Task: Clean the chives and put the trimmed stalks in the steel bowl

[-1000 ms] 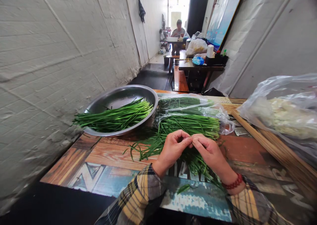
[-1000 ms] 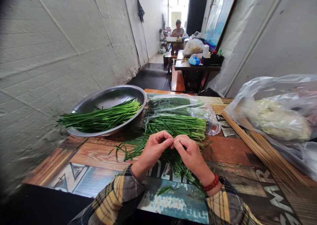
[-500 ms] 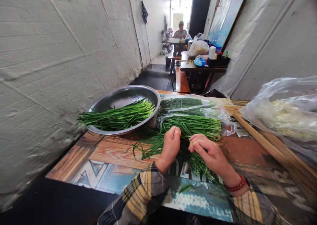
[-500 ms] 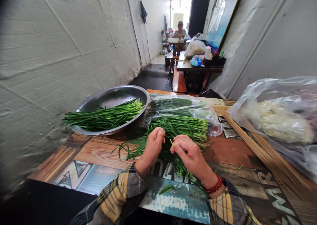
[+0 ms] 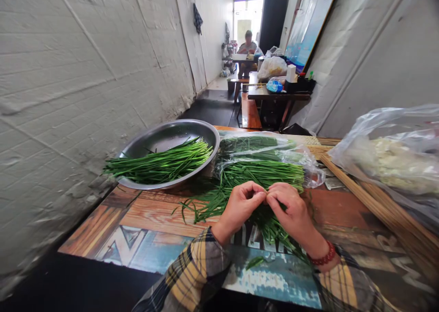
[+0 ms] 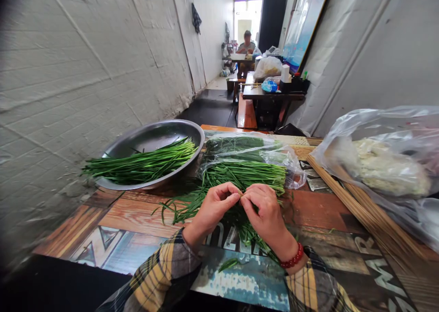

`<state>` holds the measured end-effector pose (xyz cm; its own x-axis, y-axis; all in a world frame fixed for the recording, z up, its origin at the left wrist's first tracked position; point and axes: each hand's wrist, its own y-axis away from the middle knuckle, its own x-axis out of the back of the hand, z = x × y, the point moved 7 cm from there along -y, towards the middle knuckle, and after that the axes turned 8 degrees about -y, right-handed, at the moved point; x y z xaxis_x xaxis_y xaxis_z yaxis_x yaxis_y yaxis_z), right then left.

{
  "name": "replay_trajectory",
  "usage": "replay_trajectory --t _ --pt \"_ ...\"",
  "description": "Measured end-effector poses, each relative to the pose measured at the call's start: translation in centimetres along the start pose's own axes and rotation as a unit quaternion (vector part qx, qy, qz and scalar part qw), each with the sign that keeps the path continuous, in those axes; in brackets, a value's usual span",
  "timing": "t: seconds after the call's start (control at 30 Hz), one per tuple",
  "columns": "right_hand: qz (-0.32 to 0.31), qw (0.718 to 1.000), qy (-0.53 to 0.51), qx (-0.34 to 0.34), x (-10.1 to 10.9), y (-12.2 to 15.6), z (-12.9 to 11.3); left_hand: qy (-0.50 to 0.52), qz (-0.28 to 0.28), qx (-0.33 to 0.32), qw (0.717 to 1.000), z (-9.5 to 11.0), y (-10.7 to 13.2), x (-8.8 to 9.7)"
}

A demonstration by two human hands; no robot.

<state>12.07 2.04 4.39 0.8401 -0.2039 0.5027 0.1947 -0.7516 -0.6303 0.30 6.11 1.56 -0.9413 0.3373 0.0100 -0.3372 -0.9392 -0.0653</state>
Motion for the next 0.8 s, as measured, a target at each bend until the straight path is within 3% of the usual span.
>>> replay_trajectory --t 0.2,0.5,0.8 --pt "0.009 0.997 0.067 0.031 0.0 0.1 -0.5 -0.038 0.024 0.011 0.999 -0.7 -0.1 0.3" --pt "-0.02 0.991 -0.121 -0.052 -0.3 0.1 0.6 0.02 -0.017 0.01 1.0 0.3 0.1 -0.3" --pt "-0.052 0.976 -0.188 -0.094 -0.7 0.1 1.0 0.017 -0.02 -0.007 1.0 -0.1 0.1 -0.2"
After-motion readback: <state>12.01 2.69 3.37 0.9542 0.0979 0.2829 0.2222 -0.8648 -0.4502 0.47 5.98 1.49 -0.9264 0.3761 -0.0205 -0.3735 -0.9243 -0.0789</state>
